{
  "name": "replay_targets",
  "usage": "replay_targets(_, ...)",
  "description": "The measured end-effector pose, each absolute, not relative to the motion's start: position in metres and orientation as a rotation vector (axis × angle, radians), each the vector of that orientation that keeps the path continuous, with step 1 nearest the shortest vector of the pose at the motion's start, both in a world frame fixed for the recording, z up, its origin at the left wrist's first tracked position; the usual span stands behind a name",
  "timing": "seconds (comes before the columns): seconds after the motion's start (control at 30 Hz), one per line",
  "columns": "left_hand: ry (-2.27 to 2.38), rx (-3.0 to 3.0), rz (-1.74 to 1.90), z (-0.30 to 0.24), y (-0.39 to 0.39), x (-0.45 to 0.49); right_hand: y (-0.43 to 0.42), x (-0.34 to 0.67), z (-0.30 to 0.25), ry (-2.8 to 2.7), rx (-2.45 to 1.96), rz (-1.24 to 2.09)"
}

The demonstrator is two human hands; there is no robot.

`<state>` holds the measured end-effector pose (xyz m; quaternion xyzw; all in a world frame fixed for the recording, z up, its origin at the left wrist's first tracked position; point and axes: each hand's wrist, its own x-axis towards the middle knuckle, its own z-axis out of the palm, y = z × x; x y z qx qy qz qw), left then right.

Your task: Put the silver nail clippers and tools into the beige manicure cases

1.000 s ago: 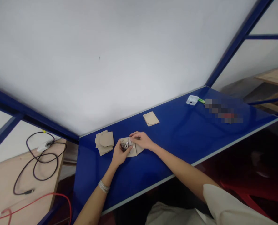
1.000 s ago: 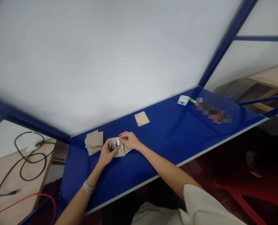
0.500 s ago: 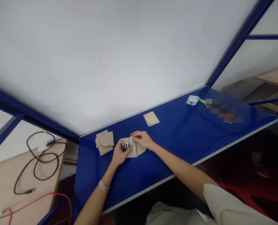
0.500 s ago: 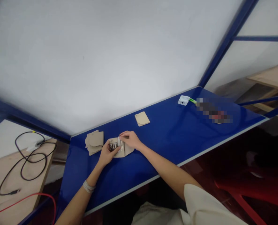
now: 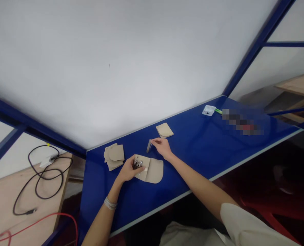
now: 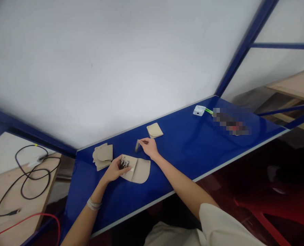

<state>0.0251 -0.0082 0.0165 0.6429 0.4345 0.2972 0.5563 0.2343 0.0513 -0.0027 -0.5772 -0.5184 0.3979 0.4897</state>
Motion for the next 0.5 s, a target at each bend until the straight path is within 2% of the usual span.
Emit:
replay_targets(0.27, 1.025, 1.503, 0.703, 0.0151, -0.0087, 0.0255, 0.0455, 0.2356, 0.0003, -1.435, -1.659, 0.661)
replay_targets(0.5, 1.035, 1.511, 0.704, 0.0147, -0.0088, 0.0257, 0.0435, 0.2349, -0.0026, -1.568, -1.78, 0.551)
